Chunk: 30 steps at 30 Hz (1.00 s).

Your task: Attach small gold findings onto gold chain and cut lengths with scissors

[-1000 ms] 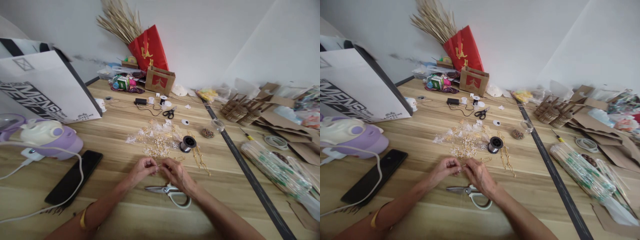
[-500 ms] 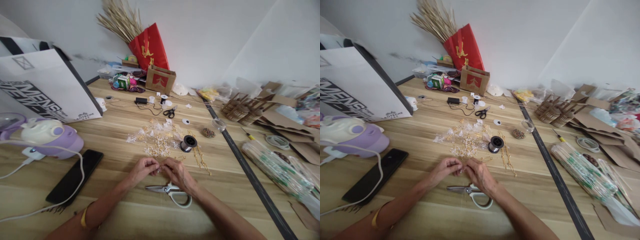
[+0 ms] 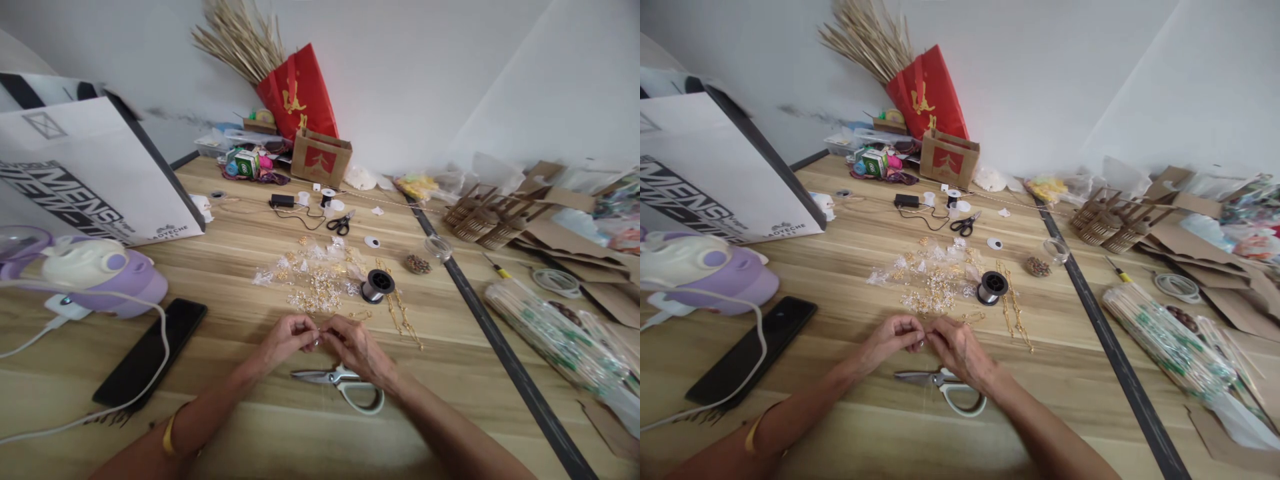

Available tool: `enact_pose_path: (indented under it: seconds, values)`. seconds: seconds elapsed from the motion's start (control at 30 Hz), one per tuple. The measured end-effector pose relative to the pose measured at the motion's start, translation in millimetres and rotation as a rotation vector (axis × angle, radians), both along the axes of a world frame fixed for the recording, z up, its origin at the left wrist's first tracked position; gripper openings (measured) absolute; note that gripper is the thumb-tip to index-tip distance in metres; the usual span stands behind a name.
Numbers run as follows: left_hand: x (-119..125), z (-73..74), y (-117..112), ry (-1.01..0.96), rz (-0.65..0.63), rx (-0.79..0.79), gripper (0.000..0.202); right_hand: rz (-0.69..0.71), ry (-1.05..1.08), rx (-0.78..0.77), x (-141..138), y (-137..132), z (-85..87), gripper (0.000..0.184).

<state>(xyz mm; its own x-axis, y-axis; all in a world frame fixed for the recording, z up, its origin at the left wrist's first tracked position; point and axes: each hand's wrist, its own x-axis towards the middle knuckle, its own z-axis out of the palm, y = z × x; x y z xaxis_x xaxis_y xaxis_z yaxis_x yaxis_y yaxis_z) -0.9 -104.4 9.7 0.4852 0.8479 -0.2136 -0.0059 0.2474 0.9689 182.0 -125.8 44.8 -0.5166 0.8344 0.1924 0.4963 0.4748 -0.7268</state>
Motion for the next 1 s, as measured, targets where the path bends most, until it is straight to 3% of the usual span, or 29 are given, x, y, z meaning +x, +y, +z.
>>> enact_pose_path:
  seconds: [0.3,0.6,1.0]
  values:
    - [-1,2.8,0,0.017,0.032,0.019,0.037,-0.02,-0.094,0.049,6,4,0.3,0.001]
    - [1,2.6,0,0.037,0.042,0.02,0.039,-0.008,-0.322,0.163,12,7,5.4,0.013]
    - [8,6.1,-5,0.154,0.027,0.15,0.024,0.041,-0.21,0.127,11,5,5.9,0.013]
